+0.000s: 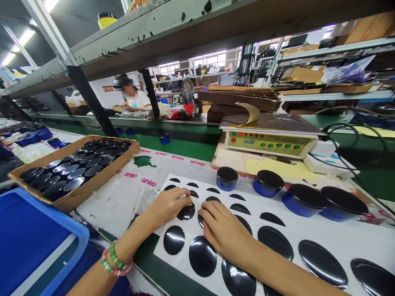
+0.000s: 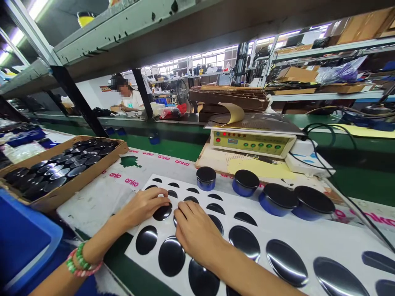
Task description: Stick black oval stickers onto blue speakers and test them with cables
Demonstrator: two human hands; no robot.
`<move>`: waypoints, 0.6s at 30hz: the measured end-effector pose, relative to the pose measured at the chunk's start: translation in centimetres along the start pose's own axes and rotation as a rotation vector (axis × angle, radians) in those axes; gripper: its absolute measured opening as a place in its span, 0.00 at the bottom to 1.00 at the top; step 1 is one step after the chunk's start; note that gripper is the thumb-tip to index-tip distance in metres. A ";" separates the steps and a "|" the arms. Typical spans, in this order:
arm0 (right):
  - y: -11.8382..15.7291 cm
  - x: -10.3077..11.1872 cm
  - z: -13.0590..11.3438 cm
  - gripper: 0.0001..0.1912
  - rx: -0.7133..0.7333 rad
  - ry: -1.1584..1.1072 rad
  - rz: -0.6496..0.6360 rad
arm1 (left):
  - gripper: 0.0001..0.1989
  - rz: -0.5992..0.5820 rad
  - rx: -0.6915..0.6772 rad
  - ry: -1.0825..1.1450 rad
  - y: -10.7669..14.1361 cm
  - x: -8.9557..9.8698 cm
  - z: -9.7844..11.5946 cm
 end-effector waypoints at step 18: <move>-1.2 -0.3 -1.4 0.15 0.034 -0.054 -0.150 | 0.17 0.638 0.694 0.632 13.4 9.4 -3.5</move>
Point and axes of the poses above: each hand's wrist, its own y-axis away from the middle knuckle, its own x-axis out of the back of the hand, z = x × y, the point moved 10 cm from there along -y, towards the middle knuckle, and after that the axes turned 4 degrees about y, right-handed, at the moved point
